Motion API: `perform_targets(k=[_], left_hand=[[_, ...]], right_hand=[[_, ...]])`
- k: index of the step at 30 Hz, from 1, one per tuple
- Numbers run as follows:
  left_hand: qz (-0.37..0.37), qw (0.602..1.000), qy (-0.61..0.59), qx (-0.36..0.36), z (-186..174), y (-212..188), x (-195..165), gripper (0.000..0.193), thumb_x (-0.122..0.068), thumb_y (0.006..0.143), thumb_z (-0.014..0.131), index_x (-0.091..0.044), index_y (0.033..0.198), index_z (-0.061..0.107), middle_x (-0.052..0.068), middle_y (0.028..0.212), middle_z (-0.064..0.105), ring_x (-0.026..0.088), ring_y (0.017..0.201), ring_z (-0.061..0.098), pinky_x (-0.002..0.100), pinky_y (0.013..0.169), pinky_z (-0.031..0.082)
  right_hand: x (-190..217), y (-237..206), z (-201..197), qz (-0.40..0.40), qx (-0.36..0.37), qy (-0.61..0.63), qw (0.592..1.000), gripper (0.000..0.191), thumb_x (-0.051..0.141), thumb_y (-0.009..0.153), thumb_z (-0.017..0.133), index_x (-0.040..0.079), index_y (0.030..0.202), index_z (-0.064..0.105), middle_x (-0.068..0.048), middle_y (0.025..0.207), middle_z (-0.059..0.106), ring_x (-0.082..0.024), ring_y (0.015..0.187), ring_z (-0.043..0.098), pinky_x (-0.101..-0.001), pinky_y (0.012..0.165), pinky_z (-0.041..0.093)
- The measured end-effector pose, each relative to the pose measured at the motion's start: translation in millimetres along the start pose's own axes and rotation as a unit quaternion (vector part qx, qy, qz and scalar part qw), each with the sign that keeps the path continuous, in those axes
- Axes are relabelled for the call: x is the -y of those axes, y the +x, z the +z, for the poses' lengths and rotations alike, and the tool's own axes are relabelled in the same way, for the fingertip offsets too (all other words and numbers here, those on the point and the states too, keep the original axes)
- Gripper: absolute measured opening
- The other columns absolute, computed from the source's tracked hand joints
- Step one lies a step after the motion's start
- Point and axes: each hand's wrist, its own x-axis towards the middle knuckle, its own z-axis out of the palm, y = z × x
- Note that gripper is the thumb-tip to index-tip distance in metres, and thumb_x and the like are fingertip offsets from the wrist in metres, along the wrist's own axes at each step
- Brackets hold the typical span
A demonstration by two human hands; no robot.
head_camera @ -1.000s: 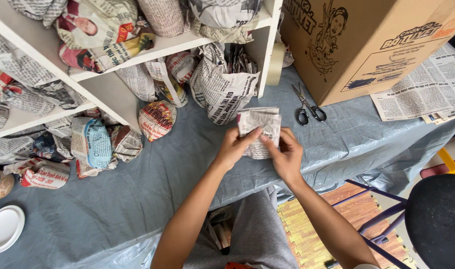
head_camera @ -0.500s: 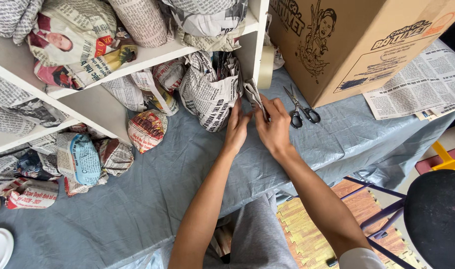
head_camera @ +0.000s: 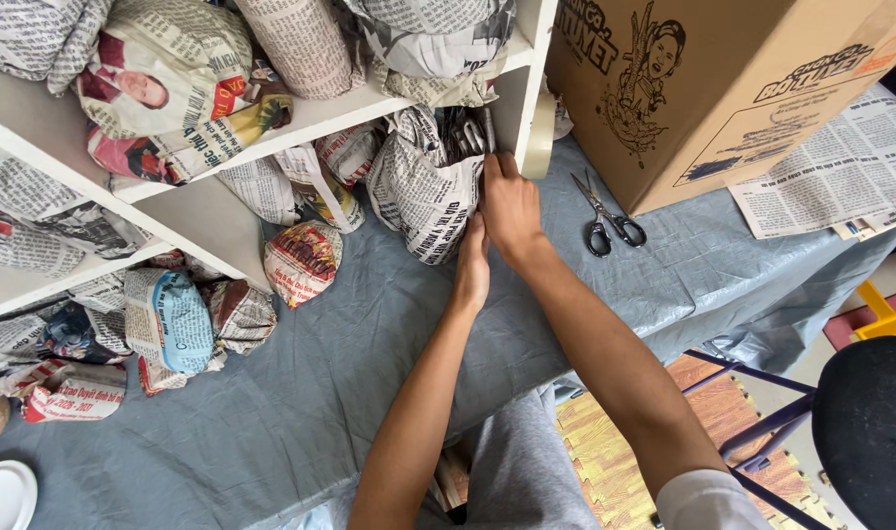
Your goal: The person unwraps ceramic bowls, cups and plates from newspaper wrapping on a plastic-covered table. They pull each wrapped item from the shelf, unfold and tear away the newspaper, and stack the unwrapped dishes on the table.
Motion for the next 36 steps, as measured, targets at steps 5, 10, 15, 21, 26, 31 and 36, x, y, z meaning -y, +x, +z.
perform_targets(k=[5, 10, 15, 21, 26, 31, 36], left_hand=[[-0.039, 0.998, 0.045, -0.009, -1, 1, 2, 0.083, -0.056, 0.108, 0.03, 0.005, 0.162, 0.016, 0.019, 0.172, 0.015, 0.025, 0.159, 0.015, 0.037, 0.128, 0.015], [-0.036, 0.996, 0.084, -0.01, -5, -3, -2, 0.085, -0.058, 0.107, 0.03, 0.006, 0.161, 0.016, 0.02, 0.172, 0.014, 0.028, 0.16, 0.013, 0.037, 0.128, 0.013], [-0.009, 0.987, 0.161, -0.007, -4, -11, -12, 0.083, -0.056, 0.107, 0.034, 0.009, 0.158, 0.028, 0.021, 0.168, 0.028, 0.028, 0.158, 0.023, 0.037, 0.127, 0.019], [-0.079, 0.933, 0.344, 0.069, -14, -50, -36, 0.058, -0.043, 0.119, 0.05, 0.01, 0.113, 0.073, 0.027, 0.102, 0.075, 0.035, 0.095, 0.068, 0.039, 0.09, 0.052], [0.058, 0.914, 0.398, 0.054, -56, -86, -90, 0.032, -0.03, 0.098, 0.071, 0.0, 0.111, 0.074, 0.012, 0.101, 0.08, 0.017, 0.093, 0.076, 0.031, 0.078, 0.06], [0.124, 0.89, 0.433, -0.079, -121, -104, -143, 0.018, -0.017, 0.1, 0.068, -0.003, 0.109, 0.075, 0.007, 0.1, 0.081, 0.013, 0.089, 0.077, 0.028, 0.075, 0.06], [0.174, 0.851, 0.429, -0.248, -169, -118, -163, 0.019, -0.008, 0.098, 0.067, -0.001, 0.114, 0.074, 0.012, 0.105, 0.076, 0.015, 0.091, 0.073, 0.027, 0.069, 0.061]], right_hand=[[1, 14, 9, -0.026, 0.028, -0.037, 0.999, 0.041, -0.004, 0.081, 0.062, -0.007, 0.122, 0.057, -0.028, 0.139, 0.056, -0.046, 0.094, 0.071, -0.0487, 0.081, 0.06], [13, 14, 2, 0.0, 0.058, 0.01, 0.998, 0.059, -0.007, 0.081, 0.06, -0.009, 0.138, 0.049, -0.028, 0.152, 0.045, -0.048, 0.108, 0.066, -0.0489, 0.089, 0.057], [24, -23, -26, -0.029, -0.005, 0.044, 0.999, 0.068, -0.003, 0.085, 0.064, -0.003, 0.15, 0.042, -0.025, 0.157, 0.037, -0.049, 0.128, 0.054, -0.0507, 0.101, 0.052], [19, -73, -43, 0.025, -0.082, 0.196, 0.977, 0.042, 0.003, 0.097, 0.072, -0.001, 0.131, 0.047, -0.021, 0.117, 0.053, -0.036, 0.101, 0.059, -0.0394, 0.085, 0.055], [37, -107, -34, -0.032, -0.079, 0.232, 0.969, 0.025, 0.0, 0.094, 0.073, 0.003, 0.095, 0.048, -0.009, 0.081, 0.055, -0.023, 0.069, 0.055, -0.0344, 0.068, 0.048], [93, -108, -2, -0.013, 0.197, 0.358, 0.913, 0.029, 0.006, 0.089, 0.073, -0.001, 0.115, 0.062, -0.008, 0.086, 0.069, -0.013, 0.071, 0.064, -0.0277, 0.064, 0.054], [165, -68, 61, 0.097, 0.299, 0.557, 0.769, 0.053, 0.017, 0.092, 0.071, -0.001, 0.138, 0.05, -0.002, 0.111, 0.069, -0.012, 0.086, 0.071, -0.0259, 0.068, 0.061]])
